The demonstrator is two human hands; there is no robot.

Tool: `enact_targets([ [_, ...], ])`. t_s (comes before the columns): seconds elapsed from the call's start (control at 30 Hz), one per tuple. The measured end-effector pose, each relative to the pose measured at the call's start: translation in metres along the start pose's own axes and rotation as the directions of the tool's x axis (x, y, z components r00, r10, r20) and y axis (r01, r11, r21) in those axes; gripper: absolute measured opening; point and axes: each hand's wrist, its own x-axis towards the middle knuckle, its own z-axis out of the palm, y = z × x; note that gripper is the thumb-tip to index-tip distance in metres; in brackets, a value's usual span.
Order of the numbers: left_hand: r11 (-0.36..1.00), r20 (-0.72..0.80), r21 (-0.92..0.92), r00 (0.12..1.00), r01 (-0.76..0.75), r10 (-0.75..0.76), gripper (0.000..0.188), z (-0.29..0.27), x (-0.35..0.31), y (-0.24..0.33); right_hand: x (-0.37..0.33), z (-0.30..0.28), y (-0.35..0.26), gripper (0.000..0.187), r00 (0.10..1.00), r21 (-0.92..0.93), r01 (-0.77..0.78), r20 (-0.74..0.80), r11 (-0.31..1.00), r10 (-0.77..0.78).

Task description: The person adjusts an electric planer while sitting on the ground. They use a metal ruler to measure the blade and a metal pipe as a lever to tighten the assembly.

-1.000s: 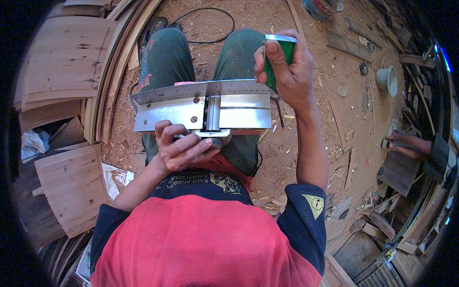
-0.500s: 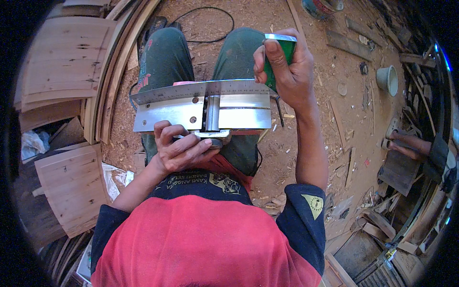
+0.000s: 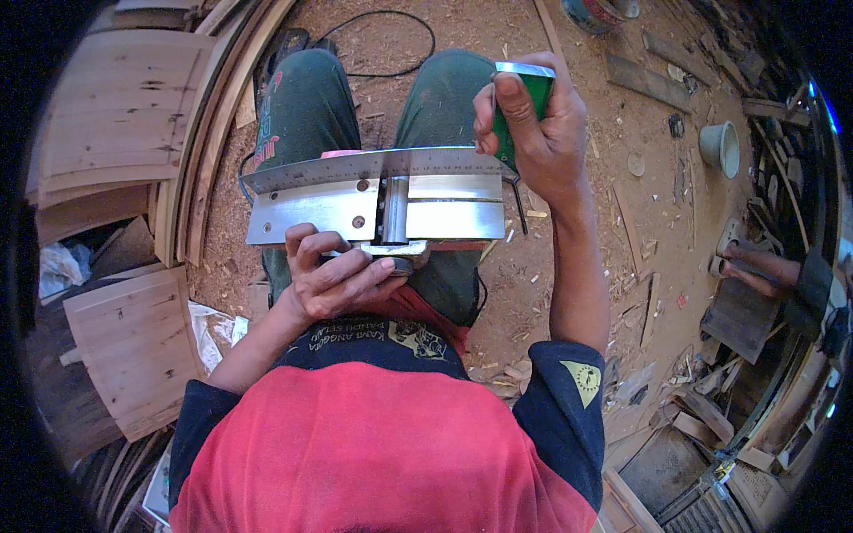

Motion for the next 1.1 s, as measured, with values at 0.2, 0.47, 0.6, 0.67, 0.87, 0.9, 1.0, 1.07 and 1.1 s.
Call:
enact_targets([
  [0.2,1.000,0.016,-0.010,1.000,-0.008,0.008,0.046,-0.001,0.001,-0.001,-0.002,0.000,0.005,0.028,0.999,0.024,-0.004,-0.032,1.000,0.005],
  [0.47,1.000,0.018,0.021,1.000,-0.011,0.010,0.048,-0.002,0.003,-0.001,0.002,-0.002,0.005,0.027,0.999,0.033,-0.021,-0.024,0.999,0.022],
  [0.6,0.999,0.000,0.032,1.000,-0.010,0.010,0.048,0.000,0.004,-0.001,0.002,-0.002,0.001,0.027,0.999,0.054,-0.018,-0.026,0.998,0.020],
  [0.67,1.000,-0.028,0.028,1.000,-0.008,0.009,0.048,0.002,0.004,-0.001,0.001,-0.001,-0.006,0.028,0.999,0.047,-0.019,-0.039,0.999,0.021],
  [0.87,0.995,-0.051,0.099,0.998,-0.020,0.025,0.046,0.002,-0.001,-0.001,-0.006,0.011,-0.040,0.030,0.990,0.107,0.080,-0.127,0.991,-0.066],
  [0.9,0.994,-0.048,0.105,0.999,-0.020,0.025,0.046,0.002,-0.002,-0.001,-0.008,0.017,-0.044,0.031,0.990,0.099,0.072,-0.127,0.992,-0.059],
  [1.0,0.991,-0.067,0.135,0.997,-0.025,0.034,0.044,0.006,-0.007,-0.001,-0.014,0.023,-0.048,0.029,0.997,0.113,0.041,-0.071,0.993,-0.033],
  [1.07,0.990,-0.134,0.137,0.990,-0.027,0.046,0.040,0.009,-0.008,-0.001,-0.017,0.028,-0.049,0.029,0.997,0.130,0.044,-0.061,0.991,-0.036],
  [1.1,0.988,-0.140,0.150,0.988,-0.036,0.058,0.037,0.008,-0.005,-0.001,-0.018,0.027,-0.050,0.030,0.999,0.083,0.025,-0.028,0.996,-0.023],
])
